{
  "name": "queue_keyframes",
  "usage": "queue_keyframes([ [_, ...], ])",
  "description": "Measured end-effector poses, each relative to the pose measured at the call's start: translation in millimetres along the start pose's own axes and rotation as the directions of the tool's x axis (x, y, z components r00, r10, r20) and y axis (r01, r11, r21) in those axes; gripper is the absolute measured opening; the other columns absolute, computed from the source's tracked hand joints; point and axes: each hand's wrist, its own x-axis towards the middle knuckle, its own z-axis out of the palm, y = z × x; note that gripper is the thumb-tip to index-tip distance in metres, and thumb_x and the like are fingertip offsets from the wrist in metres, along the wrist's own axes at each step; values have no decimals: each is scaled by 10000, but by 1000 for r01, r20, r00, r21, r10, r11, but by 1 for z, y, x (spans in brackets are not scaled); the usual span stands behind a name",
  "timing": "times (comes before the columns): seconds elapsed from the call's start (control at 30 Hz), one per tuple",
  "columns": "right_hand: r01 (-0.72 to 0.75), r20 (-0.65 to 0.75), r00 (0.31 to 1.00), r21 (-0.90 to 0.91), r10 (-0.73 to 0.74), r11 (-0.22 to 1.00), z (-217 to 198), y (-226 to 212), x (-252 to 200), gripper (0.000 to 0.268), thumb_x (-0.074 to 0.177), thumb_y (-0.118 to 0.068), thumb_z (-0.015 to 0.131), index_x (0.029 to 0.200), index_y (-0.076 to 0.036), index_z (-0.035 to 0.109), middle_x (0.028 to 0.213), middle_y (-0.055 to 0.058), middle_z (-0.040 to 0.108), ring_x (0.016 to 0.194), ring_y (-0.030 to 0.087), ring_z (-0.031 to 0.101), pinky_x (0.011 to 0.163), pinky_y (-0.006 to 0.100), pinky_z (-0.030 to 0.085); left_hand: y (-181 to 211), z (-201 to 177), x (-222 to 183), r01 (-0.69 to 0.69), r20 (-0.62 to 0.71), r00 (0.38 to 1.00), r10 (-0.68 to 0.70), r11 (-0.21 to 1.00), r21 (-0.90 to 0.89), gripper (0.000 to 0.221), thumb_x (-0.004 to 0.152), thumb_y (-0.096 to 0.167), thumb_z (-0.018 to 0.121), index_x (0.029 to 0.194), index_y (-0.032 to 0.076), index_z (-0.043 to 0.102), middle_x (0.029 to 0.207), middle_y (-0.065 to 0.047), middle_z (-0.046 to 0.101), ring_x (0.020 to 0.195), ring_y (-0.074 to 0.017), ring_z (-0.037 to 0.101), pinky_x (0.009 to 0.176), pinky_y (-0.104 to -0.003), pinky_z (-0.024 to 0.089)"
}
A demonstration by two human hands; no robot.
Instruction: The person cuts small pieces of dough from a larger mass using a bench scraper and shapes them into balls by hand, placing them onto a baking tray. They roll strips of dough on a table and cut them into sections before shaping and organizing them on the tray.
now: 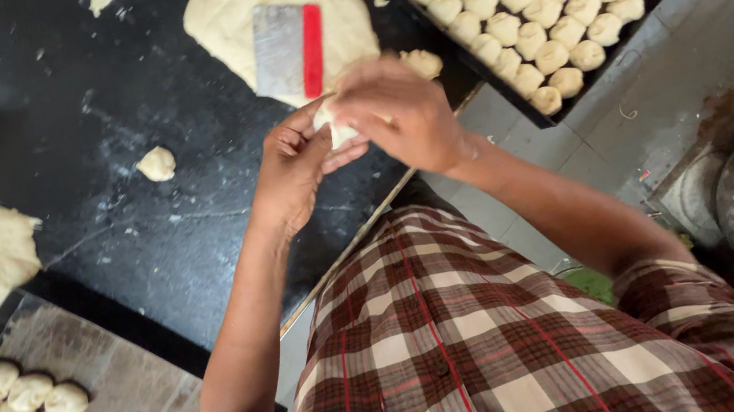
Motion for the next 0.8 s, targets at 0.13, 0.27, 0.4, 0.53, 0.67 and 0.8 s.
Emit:
queue_keyframes([
  [0.13,-631,446,769,646,458,431,-31,21,3,444,931,-85,766,1354,-39,639,1416,104,622,1162,165,659,972,330,588,-10,22,16,-142,139,983,123,981,133,538,986,-79,484,1513,23,441,1410,-52,572,1223,-126,585,1116,-334,489],
  [0.27,-567,318,761,750,566,341,-59,34,-7,425,1005,-138,700,1416,-84,607,1398,112,650,1281,156,613,1107,305,498,-13,46,49,-106,186,977,104,994,4,485,1016,10,530,1491,-54,452,1405,-125,511,1231,-181,515,1065,-340,429],
  [0.4,-46,0,999,65,46,997,-79,47,-47,497,899,-127,834,1353,-65,642,1381,132,653,1324,259,590,1124,382,476,-23,84,76,-38,212,976,55,996,-85,688,1133,356,440,1713,31,265,1664,-164,395,1415,-198,535,1136,-318,460],
  [0.53,-456,-231,851,121,472,882,-117,132,-56,496,895,49,748,1368,-52,634,1347,161,702,1166,205,693,982,354,571,-23,115,92,-380,177,925,337,831,407,906,1100,358,517,1602,158,-209,1742,-117,6,1346,-331,613,971,-382,563],
  [0.67,-417,-540,726,148,426,897,-169,292,-68,637,977,195,491,1511,-148,537,1579,95,473,1398,237,562,1019,335,610,-30,126,102,-330,89,911,403,584,741,883,1109,234,623,1655,74,-51,1726,-246,113,1441,-380,539,1120,-433,497],
  [0.8,-366,-282,825,393,490,844,-180,394,-112,528,1096,147,481,1562,-87,563,1625,135,507,1516,289,471,1271,420,450,-45,107,90,-286,95,912,400,452,845,633,1065,174,654,1618,99,355,1619,-185,471,1411,-366,616,1138,-427,504],
])
